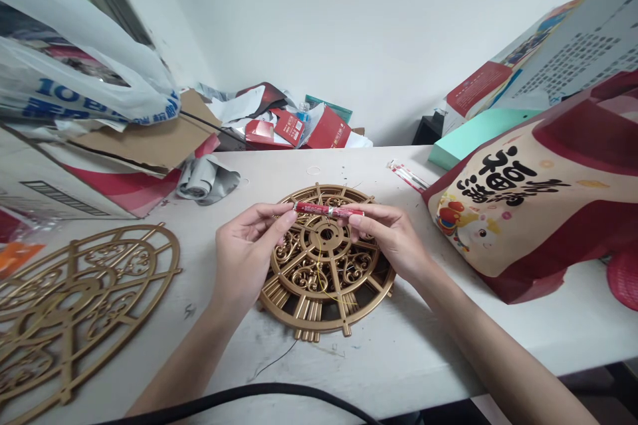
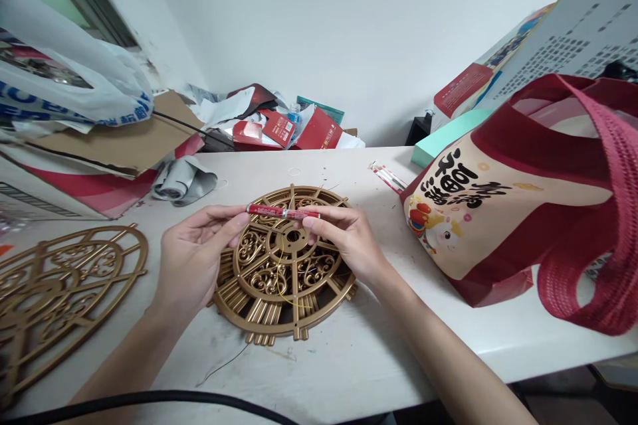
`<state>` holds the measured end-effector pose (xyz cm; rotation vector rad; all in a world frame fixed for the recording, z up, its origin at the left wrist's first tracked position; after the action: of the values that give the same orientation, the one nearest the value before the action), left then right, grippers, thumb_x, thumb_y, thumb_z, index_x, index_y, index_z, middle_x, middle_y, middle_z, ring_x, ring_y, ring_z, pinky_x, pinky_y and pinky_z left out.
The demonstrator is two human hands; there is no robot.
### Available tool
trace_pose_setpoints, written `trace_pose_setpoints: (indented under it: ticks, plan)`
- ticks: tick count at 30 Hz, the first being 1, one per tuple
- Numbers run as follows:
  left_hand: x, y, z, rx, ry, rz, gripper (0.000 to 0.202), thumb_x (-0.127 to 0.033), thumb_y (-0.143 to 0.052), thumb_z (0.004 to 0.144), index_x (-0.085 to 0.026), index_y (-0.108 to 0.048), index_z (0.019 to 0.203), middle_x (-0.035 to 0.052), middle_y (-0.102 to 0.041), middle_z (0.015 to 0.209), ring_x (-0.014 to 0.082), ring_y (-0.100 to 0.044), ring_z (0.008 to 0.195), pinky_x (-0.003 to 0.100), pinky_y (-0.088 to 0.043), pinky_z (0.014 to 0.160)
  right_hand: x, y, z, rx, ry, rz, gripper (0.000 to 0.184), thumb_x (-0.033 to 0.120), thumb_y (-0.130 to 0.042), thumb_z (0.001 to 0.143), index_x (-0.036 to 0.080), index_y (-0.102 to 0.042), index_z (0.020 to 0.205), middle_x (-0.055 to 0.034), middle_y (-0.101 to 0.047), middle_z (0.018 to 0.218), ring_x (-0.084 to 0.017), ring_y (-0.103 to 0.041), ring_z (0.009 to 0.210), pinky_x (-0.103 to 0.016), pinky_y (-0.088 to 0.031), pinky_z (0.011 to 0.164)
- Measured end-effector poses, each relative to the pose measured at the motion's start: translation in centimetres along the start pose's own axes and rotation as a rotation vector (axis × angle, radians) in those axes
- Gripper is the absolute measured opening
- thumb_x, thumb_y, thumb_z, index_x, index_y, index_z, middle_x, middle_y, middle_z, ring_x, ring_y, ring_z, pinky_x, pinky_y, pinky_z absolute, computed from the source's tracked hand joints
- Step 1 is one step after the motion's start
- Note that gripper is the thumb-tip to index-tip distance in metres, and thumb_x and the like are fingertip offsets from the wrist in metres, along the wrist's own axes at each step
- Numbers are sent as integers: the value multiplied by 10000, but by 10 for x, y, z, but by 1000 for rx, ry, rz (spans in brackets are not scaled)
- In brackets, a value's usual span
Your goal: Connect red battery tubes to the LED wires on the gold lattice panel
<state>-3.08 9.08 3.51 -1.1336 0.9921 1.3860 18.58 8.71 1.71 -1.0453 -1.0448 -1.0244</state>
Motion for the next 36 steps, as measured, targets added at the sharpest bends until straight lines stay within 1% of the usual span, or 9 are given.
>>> trace_pose_setpoints:
  ticks: [4,8,12,14,16,21,30,33,36]
  plan:
    - [-1,0,-1,12,-1,20,235,-313,-833,785,-209,-767,986,53,-759,946,156,-678,842,273,-563,783,1,-1,0,7,3,10,206,399,-759,862,313,-828,1037,-39,-769,971,-169,-585,707,-390,-535,789]
    - [-5,1,0,20,-47,82,214,-310,-820,800,-227,-768,990,38,-745,953,142,-664,852,267,-559,802,2,-2,-1,30,8,47,192,350,-750,884,308,-827,1055,-35,-767,963,-156,-581,716,-353,-514,774]
    - [-13,-1,0,9,-124,51,143,-265,-827,787,-225,-773,914,36,-732,1091,162,-678,1047,283,-545,984,0,-2,0,36,-3,62,211,356,-768,871,294,-829,1064,-39,-761,946,-148,-570,712,-336,-504,757]
    - [-12,-5,-1,17,-115,-12,141,-248,-830,781,-210,-764,899,52,-742,1143,185,-685,1113,309,-540,1042,-4,-2,0,33,-27,63,227,370,-782,856,295,-829,1065,-38,-755,938,-149,-568,712,-335,-504,748]
    - [-7,-8,-1,23,-67,-77,161,-241,-838,773,-198,-750,901,64,-769,1099,193,-715,1075,315,-573,1011,-6,-2,0,28,-40,55,232,377,-789,850,298,-829,1065,-36,-751,919,-151,-569,713,-334,-502,740]
    - [3,-6,-2,-19,14,-150,211,-267,-873,734,-174,-720,844,55,-790,848,186,-765,787,289,-647,804,-2,-3,-1,37,-11,13,210,381,-789,860,303,-832,1050,-27,-760,892,-151,-586,720,-335,-497,755]
    - [11,-7,2,-41,99,-250,248,-262,-905,683,-141,-709,775,78,-782,804,195,-765,775,296,-651,822,-3,-7,-2,27,-25,29,250,372,-817,832,261,-803,1056,-33,-751,911,-156,-638,738,-333,-524,728]
    - [14,-5,4,-56,129,-310,251,-244,-906,675,-140,-688,746,70,-777,814,189,-762,810,286,-649,830,-4,-9,-2,38,-17,72,353,332,-835,816,257,-731,1145,-22,-738,930,-167,-669,815,-340,-539,778]
    - [18,3,8,-102,154,-365,251,-216,-906,662,-145,-678,740,70,-778,842,191,-762,845,282,-646,849,3,-3,-2,-13,77,20,389,280,-804,844,266,-642,1197,-15,-721,976,-166,-664,841,-336,-545,764]
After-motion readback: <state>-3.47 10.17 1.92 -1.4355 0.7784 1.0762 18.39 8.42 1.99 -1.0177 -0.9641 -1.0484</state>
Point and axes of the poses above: each hand's wrist, its own z-axis towards the middle knuckle, its own y-axis out of the back of the hand, x = y × z, the point moved 10 cm from there along z, towards the middle knuckle
